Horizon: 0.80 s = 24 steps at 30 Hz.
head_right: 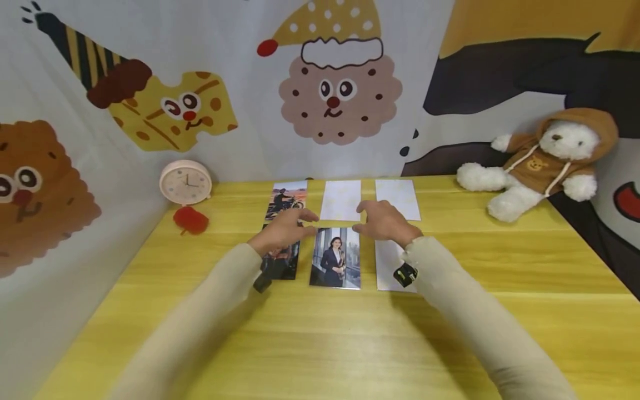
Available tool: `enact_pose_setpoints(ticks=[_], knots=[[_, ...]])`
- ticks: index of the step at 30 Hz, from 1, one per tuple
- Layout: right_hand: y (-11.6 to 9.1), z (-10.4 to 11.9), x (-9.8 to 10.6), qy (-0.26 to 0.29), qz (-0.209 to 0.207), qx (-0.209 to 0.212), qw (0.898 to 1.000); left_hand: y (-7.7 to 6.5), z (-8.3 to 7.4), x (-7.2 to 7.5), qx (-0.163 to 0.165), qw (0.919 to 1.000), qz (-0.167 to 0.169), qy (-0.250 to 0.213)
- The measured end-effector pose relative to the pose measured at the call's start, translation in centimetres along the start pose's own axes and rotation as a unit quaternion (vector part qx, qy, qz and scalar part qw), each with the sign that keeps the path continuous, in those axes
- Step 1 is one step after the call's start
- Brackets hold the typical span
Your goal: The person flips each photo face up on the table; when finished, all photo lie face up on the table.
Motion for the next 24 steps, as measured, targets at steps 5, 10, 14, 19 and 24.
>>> enact_pose_setpoints(ticks=[5,10,14,19,24], knots=[[1.9,-0.6,-0.2,0.025,-0.012,0.008,1.0,1.8,0.4,0.1,0.006,0.9974,-0.017,-0.069],[3.7,-1.2,-0.7,0.051,-0.023,-0.012,0.998,3.6,1.1,-0.1,0.013,0.9901,-0.006,-0.14],[5.0,-1.5,-1.3,0.082,-0.023,-0.037,0.996,4.6,1.9,-0.2,0.033,0.9803,0.01,-0.195],[6.2,-1.7,-1.9,0.112,-0.019,-0.068,0.991,5.6,2.3,0.1,0.061,0.9698,-0.008,-0.236],[6.8,-1.6,-2.1,0.108,-0.031,-0.074,0.991,6.9,2.0,0.3,0.088,0.9539,-0.04,-0.284]])
Point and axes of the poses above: each hand's wrist, its own y-axis towards the middle knuckle, its own x-axis out of the back of the hand, z = x × y, the point moved 6 cm from there along y, towards the middle knuckle, and after that the axes turned 4 degrees about -x, right-handed, at the moved point
